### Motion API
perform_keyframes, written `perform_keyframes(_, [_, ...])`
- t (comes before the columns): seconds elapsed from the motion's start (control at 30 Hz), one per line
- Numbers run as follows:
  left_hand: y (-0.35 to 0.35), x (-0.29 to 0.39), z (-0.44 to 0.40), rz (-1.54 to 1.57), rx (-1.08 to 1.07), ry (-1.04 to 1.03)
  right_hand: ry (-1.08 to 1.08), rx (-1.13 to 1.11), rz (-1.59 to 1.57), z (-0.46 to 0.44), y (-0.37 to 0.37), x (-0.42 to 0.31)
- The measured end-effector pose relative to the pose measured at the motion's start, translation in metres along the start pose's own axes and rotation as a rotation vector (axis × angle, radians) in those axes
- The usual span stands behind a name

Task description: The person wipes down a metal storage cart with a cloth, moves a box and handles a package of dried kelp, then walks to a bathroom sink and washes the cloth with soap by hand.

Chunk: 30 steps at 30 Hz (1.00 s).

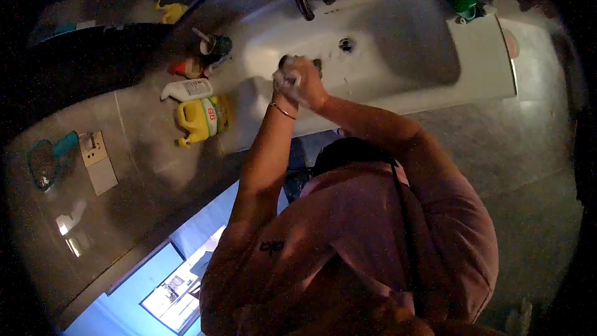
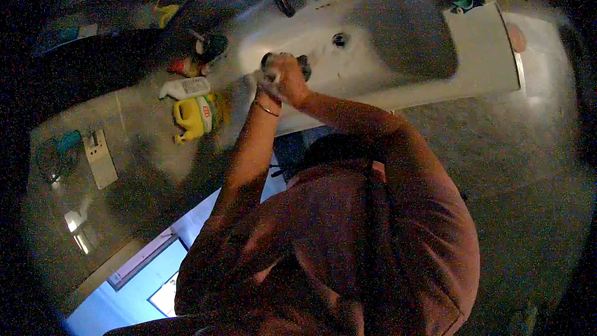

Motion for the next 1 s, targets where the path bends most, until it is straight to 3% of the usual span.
perform_keyframes(0.03, [0.004,0.008,-0.001,0.282,0.117,0.140,0.131,-0.042,0.170,0.009,-0.014,-0.002])
perform_keyframes(0.07, [0.008,0.021,-0.004,0.562,0.239,0.281,0.129,-0.042,0.169,0.008,-0.012,0.002])
perform_keyframes(0.13, [0.006,0.048,-0.003,1.119,0.488,0.571,0.034,-0.103,0.120,-0.001,-0.010,0.020])
perform_keyframes(0.17, [0.000,0.053,-0.001,1.398,0.613,0.706,-0.167,-0.061,0.126,-0.019,-0.003,0.031])
perform_keyframes(0.2, [-0.003,0.044,-0.001,1.398,0.614,0.703,-0.488,-0.087,0.044,-0.040,0.002,0.053])
perform_keyframes(0.27, [-0.003,0.019,0.000,1.256,0.614,0.569,-0.656,-0.054,0.042,-0.041,0.009,0.043])
perform_keyframes(0.3, [0.001,0.040,-0.008,1.513,0.588,0.494,-0.659,-0.050,0.045,-0.032,0.004,0.041])
perform_keyframes(0.37, [0.004,0.022,0.004,1.549,0.569,0.525,-0.190,0.154,0.095,-0.012,-0.007,0.024])
perform_keyframes(0.4, [0.004,0.012,0.014,1.579,0.553,0.561,-0.075,0.187,-0.042,0.002,-0.021,0.032])
perform_keyframes(0.47, [0.000,0.009,0.017,1.611,0.534,0.591,-0.067,-0.021,0.161,0.019,-0.028,0.029])
perform_keyframes(0.53, [0.000,0.010,0.022,1.349,0.603,0.643,-0.062,0.042,0.325,-0.015,-0.007,0.039])
perform_keyframes(0.57, [0.001,0.008,0.031,1.194,0.611,0.696,-0.241,-0.014,0.370,-0.032,-0.005,0.081])
perform_keyframes(0.6, [0.000,0.018,0.030,1.195,0.614,0.694,-0.239,-0.017,0.371,-0.032,0.005,0.070])
perform_keyframes(0.67, [0.006,0.039,0.021,1.063,0.656,0.727,-0.380,-0.118,0.263,-0.037,0.022,0.036])
perform_keyframes(0.7, [0.005,0.025,0.027,1.129,0.616,0.650,-0.201,-0.094,0.177,-0.037,0.018,0.040])
perform_keyframes(0.73, [0.007,0.014,0.032,1.126,0.629,0.648,-0.197,-0.106,0.175,-0.036,0.018,0.029])
perform_keyframes(0.8, [0.008,-0.007,0.048,1.106,0.682,0.866,-0.516,-0.152,-0.044,-0.032,0.021,0.026])
perform_keyframes(0.83, [0.017,0.011,0.043,1.106,0.695,0.864,-0.514,-0.164,-0.044,-0.029,0.017,0.028])
perform_keyframes(0.9, [0.023,0.078,0.013,1.516,0.488,0.892,-0.230,-0.325,0.362,-0.024,-0.001,0.020])
perform_keyframes(0.93, [0.024,0.075,0.015,1.517,0.487,0.894,-0.231,-0.324,0.363,-0.018,-0.002,0.021])
perform_keyframes(1.0, [0.037,0.052,0.022,1.148,0.558,0.795,0.090,-0.361,0.671,0.004,-0.010,0.008])
Point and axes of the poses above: each hand's wrist, its own z-axis away from the middle knuckle, its own y-axis out of the back of the hand, x = y × z, the point moved 6 cm from there along -z, towards the middle knuckle, and after that the axes turned 14 degrees about -y, right-handed, at the moved point
